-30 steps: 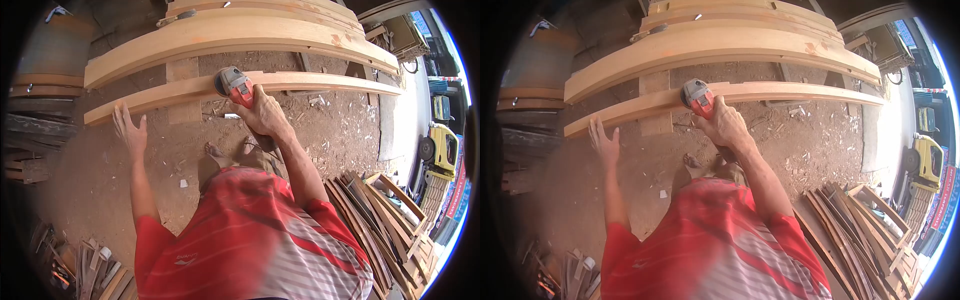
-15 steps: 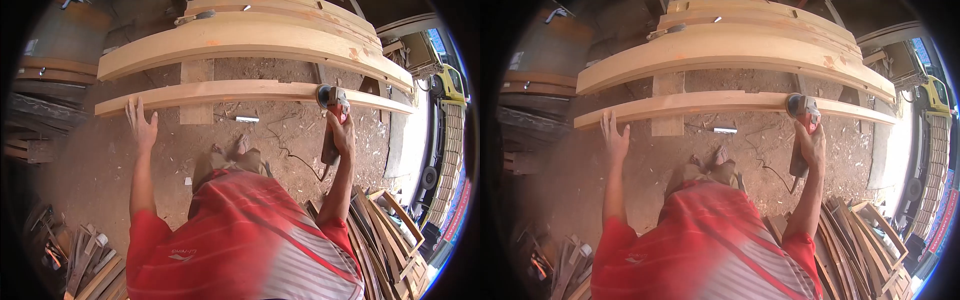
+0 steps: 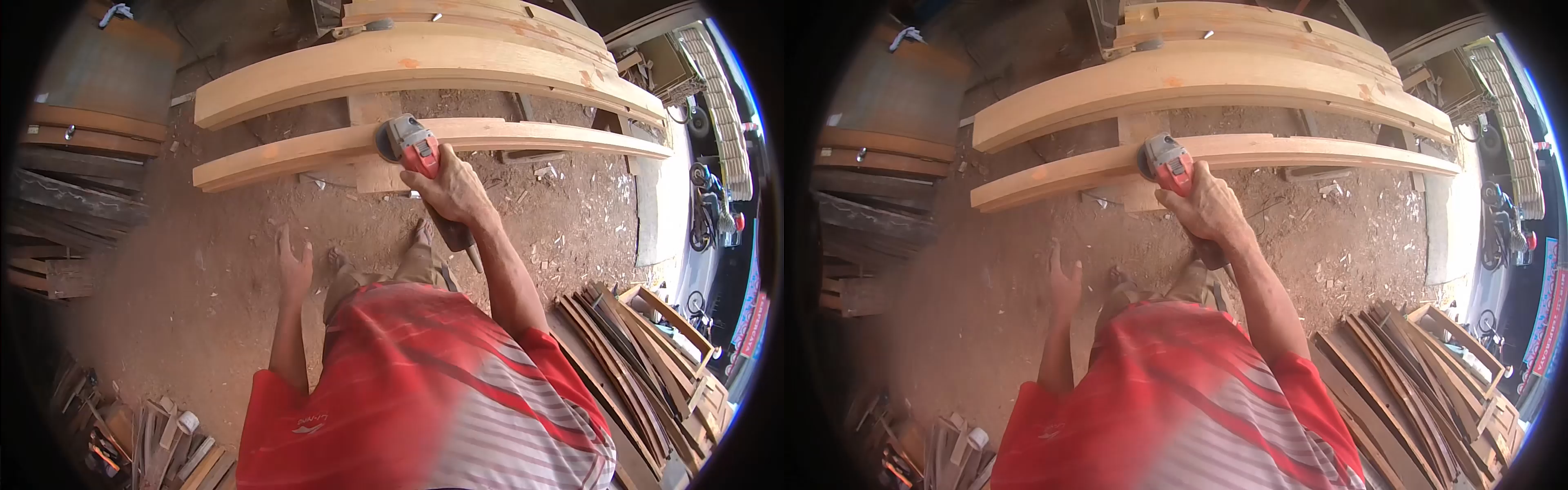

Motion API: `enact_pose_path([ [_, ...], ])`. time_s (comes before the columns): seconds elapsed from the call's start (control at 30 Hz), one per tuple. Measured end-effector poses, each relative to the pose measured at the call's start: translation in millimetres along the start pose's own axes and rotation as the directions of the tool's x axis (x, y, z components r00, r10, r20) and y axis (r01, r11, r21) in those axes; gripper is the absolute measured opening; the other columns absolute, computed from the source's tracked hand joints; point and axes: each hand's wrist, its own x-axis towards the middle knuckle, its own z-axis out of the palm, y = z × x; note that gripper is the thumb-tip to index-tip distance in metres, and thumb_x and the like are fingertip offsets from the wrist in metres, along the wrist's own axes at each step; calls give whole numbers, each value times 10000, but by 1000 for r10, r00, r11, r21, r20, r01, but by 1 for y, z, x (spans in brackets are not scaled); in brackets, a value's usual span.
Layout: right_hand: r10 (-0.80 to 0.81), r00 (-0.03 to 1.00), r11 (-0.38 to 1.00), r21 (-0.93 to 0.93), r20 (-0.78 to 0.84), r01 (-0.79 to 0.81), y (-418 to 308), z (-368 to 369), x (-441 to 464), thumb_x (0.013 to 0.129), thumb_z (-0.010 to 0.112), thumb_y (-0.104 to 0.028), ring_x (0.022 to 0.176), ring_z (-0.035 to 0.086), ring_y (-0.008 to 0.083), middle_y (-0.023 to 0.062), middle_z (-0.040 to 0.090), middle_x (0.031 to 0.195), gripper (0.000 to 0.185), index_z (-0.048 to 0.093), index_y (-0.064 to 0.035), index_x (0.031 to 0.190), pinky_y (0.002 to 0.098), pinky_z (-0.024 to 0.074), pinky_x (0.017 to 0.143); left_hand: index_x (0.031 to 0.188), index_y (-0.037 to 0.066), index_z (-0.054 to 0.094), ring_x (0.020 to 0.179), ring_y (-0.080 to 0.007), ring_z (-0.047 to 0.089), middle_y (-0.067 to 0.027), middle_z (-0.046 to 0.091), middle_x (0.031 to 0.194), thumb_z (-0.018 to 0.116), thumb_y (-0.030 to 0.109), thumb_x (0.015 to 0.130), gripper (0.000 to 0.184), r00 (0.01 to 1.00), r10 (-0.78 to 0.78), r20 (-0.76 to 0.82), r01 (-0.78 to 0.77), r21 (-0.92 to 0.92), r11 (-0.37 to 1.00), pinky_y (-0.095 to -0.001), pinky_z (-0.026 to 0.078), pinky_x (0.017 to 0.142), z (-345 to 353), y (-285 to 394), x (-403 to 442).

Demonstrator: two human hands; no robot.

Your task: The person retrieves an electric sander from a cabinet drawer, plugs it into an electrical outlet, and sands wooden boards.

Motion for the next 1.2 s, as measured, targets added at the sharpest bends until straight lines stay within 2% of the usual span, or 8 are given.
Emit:
enact_pose_path([
  [0.17,-65,994,996,-54,82,70,-67,58,2,858,745,-552,1079,691,507,367,702,1074,802,513,104,1257,530,541,939,1495,-95,456,1415,-450,492,-331,527,1485,707,315,934,738,952,-132,276,101,124,987,-486,401,1171,-12,-125,-63],
  [0.27,-46,998,998,-43,48,48,-73,62,1,853,742,-561,1070,697,501,369,704,1063,808,521,112,1242,517,546,931,1415,-112,548,1342,-453,561,-340,609,1381,698,387,911,725,826,-387,410,338,189,922,-483,438,1129,-25,-207,-102],
  [0.43,87,984,994,-50,-155,-95,-30,25,-9,845,724,-557,1067,711,470,369,704,1079,788,567,129,1201,500,548,918,1332,-88,639,1262,-414,633,-314,649,1345,730,419,887,681,688,-666,289,661,128,739,-461,495,1062,-37,-311,-189],
  [0.7,140,977,989,70,-159,-130,-9,12,-17,821,726,-577,1068,716,457,355,707,1097,841,558,136,1234,491,546,941,1323,-89,647,1227,-379,655,-268,683,1313,715,406,916,644,634,-645,426,634,191,750,-445,501,1035,-34,-269,-149],
  [0.9,-95,994,995,-2,56,96,-57,60,4,850,758,-548,1047,690,528,390,694,1043,756,526,82,1198,552,545,895,1381,-84,594,1156,-314,668,-227,708,1243,677,369,978,612,795,-487,362,519,12,855,-424,497,1004,-32,-188,-40],
  [0.97,-94,995,996,6,16,94,-50,49,2,854,756,-547,1040,692,530,390,695,1030,754,524,85,1193,550,547,890,1392,-72,587,1115,-274,663,-214,707,1185,668,360,988,597,927,-311,210,330,-63,942,-395,497,991,-41,-161,-33],
  [1.1,63,993,998,11,-103,-62,1,6,2,855,734,-572,1022,727,442,364,701,1080,787,540,108,1202,509,570,877,1370,-73,604,981,-231,675,-186,718,1109,678,345,985,572,923,-371,105,377,-42,925,-373,530,869,-50,-226,-79],
  [1.2,237,944,967,149,-229,-207,44,-27,1,843,725,-582,951,736,327,272,726,1047,803,580,97,1247,454,585,857,1272,-55,685,825,-201,677,-158,742,982,687,338,980,490,781,-594,194,607,-7,795,-358,535,732,-61,-245,-137],
])
